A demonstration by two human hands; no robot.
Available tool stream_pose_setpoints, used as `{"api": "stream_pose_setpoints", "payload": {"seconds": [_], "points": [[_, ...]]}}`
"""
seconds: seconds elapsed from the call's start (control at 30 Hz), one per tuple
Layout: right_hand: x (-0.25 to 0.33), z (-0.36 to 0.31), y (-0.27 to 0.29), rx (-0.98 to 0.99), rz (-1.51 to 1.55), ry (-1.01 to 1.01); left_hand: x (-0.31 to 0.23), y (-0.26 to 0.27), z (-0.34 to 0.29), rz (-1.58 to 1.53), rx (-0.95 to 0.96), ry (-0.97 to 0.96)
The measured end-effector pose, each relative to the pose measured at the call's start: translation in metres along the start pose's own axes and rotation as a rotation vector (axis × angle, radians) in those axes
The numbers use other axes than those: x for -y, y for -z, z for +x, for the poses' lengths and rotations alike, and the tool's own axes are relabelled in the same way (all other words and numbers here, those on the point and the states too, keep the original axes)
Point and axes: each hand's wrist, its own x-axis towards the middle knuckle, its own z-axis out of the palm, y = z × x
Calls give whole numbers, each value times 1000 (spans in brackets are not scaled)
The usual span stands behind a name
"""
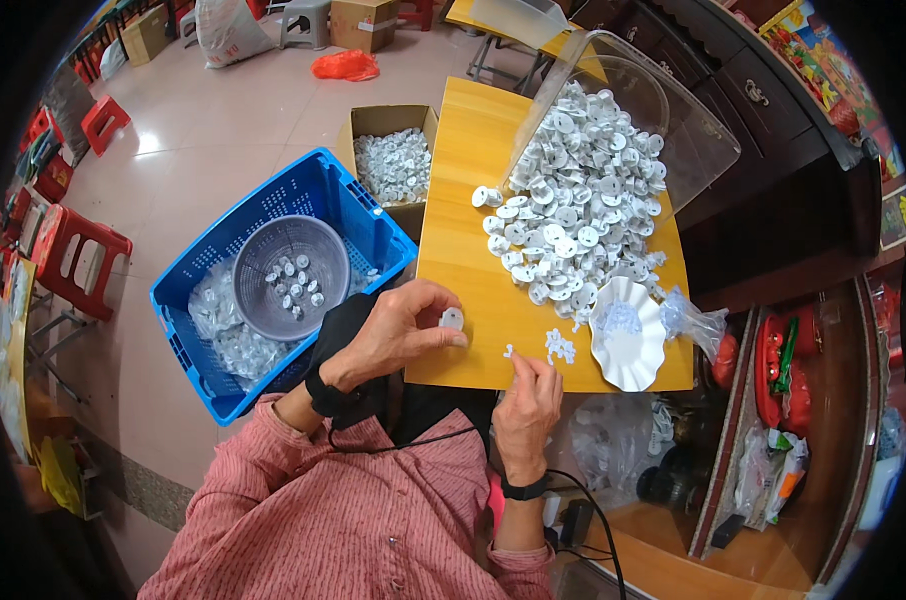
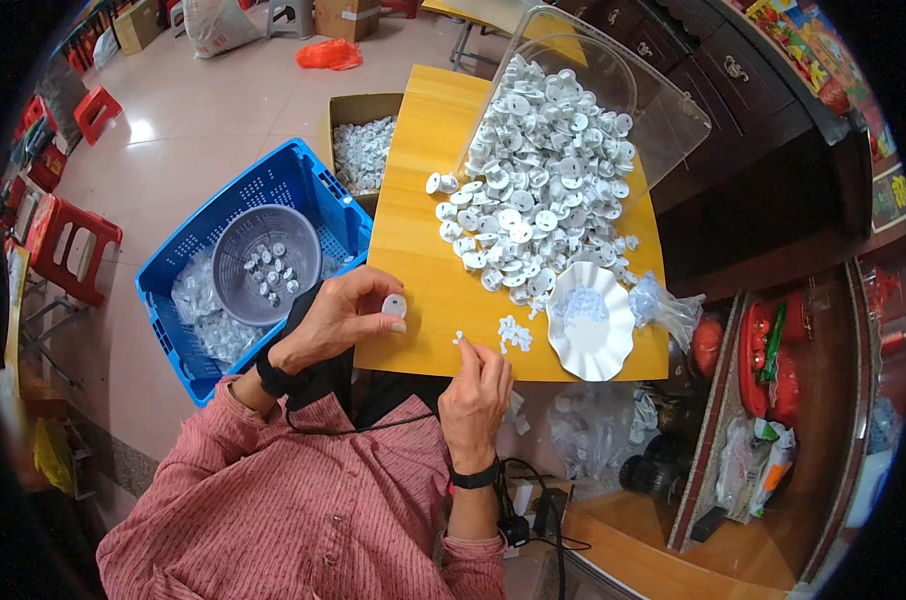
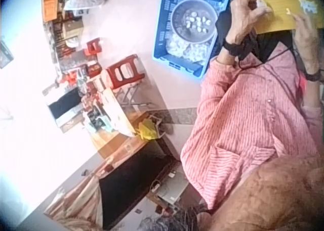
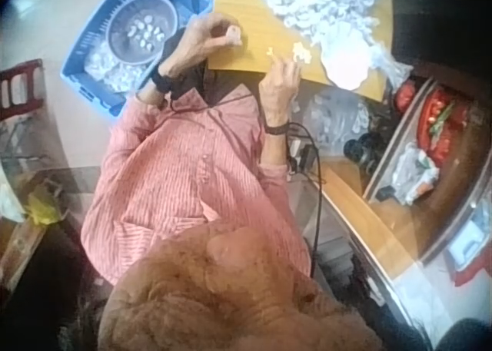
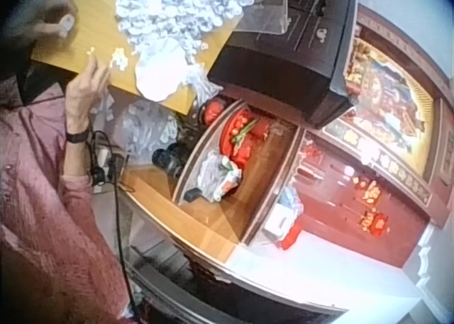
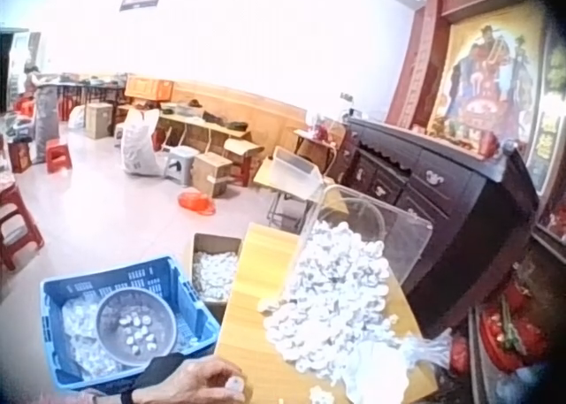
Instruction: Manually assembling small white plastic components by inserting pieces together.
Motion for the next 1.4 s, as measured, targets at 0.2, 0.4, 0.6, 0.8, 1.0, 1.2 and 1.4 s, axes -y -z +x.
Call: {"api": "stream_pose_setpoints", "payload": {"seconds": [0.2,0.4,0.6,0.8,1.0,1.2,1.4], "points": [[6,10,-3,-48,16,17,-3,-6,-21,-489,91,240],[13,11,-10,-74,75,-2,-3,0,-29,-551,59,318],[30,15,-17,21,-18,-3,7,6,-34,-570,45,279],[31,18,-19,-58,131,8,16,7,-40,-581,-20,252],[32,10,-22,-136,97,-19,15,12,-42,-618,4,299],[25,9,-12,-145,253,-337,15,9,-42,-679,-24,288],[20,5,-13,-71,179,-191,19,10,-42,-660,-14,289]]}}
